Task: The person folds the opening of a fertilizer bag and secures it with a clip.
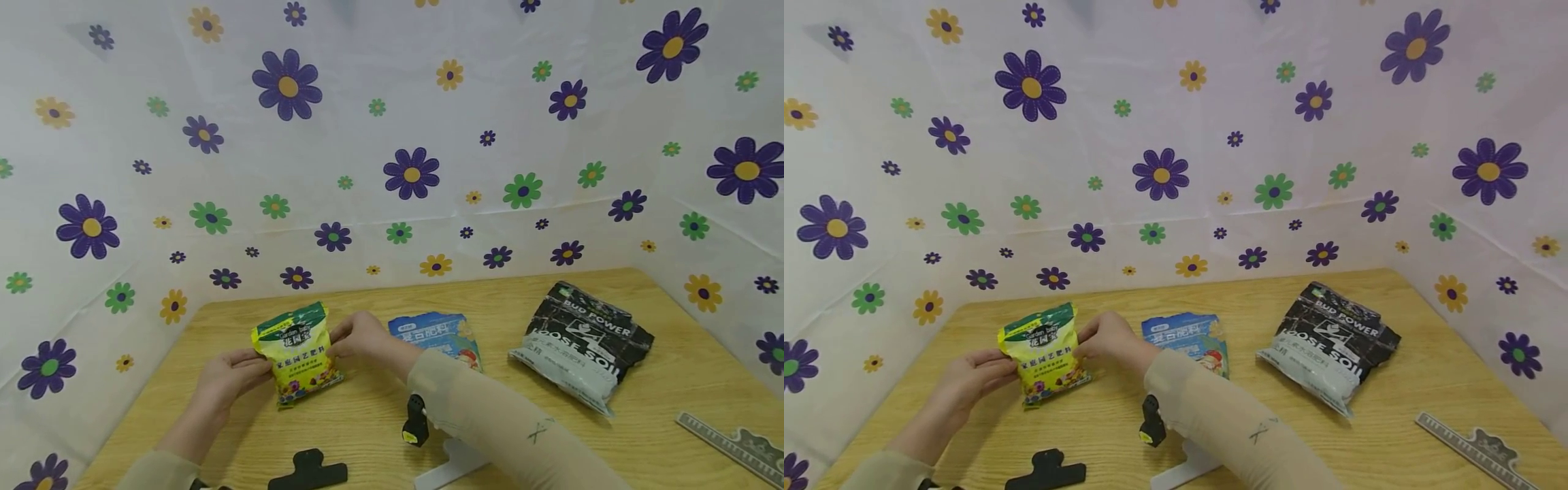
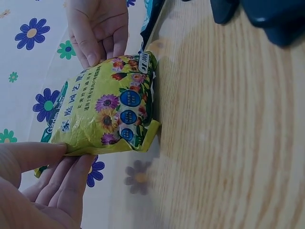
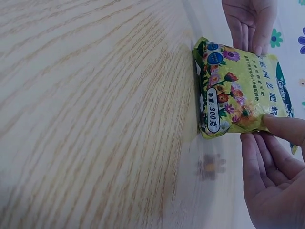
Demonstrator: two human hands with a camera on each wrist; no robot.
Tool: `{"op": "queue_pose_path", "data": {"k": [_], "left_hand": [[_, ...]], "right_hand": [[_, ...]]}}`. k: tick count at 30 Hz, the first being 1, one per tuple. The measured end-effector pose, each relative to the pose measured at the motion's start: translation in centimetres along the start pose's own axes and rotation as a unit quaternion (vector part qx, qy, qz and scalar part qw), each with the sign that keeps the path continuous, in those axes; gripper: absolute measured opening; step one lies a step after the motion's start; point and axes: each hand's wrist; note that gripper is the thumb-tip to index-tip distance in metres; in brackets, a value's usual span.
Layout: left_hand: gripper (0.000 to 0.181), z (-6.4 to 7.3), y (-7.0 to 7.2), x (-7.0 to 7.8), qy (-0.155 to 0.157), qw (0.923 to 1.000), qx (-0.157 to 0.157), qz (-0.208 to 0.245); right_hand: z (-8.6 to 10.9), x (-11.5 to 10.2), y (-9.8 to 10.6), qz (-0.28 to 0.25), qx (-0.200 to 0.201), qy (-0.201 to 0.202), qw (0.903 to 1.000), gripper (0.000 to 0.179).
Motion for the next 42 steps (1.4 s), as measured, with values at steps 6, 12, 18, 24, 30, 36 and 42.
{"op": "queue_pose_path", "data": {"k": [6, 12, 18, 24, 30, 36, 42], "left_hand": [[0.052, 0.2, 0.1, 0.4, -0.002, 0.9998, 0.008, -0.019], [0.049, 0.4, 0.0, 0.9, -0.005, 0.9994, 0.012, -0.031], [0.053, 0.5, 0.2, 1.1, -0.012, 0.9991, 0.01, -0.039], [0.056, 0.5, 0.3, 1.1, -0.016, 0.9988, 0.008, -0.046], [0.058, 0.3, 0.5, 1.2, -0.016, 0.9983, 0.008, -0.056], [0.057, 0.2, 0.4, 1.3, -0.015, 0.9969, 0.011, -0.077], [0.056, 0.0, 0.3, 1.2, -0.017, 0.9958, 0.013, -0.089]], "right_hand": [[0.2, -0.2, -0.3, 0.02, 0.009, -0.002, 0.9998, 0.019], [0.3, -0.1, -0.2, 0.042, 0.018, 0.01, 0.9989, 0.019], [0.5, 0.0, -0.4, 0.056, 0.028, 0.032, 0.9976, 0.021], [1.0, -0.4, -0.6, 0.058, 0.034, 0.043, 0.9968, 0.02], [1.2, -0.4, -0.7, 0.057, 0.043, 0.052, 0.996, 0.019], [1.2, -0.2, -0.9, 0.052, 0.047, 0.054, 0.996, 0.018], [1.4, 0.0, -1.0, 0.058, 0.05, 0.058, 0.9954, 0.019]]}}
Point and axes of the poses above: each hand's wrist, its own z-axis away from the middle knuckle, its own y-axis out of the back of the hand, x = y × z, and after that the axes turned 8 degrees about -z, right-handed
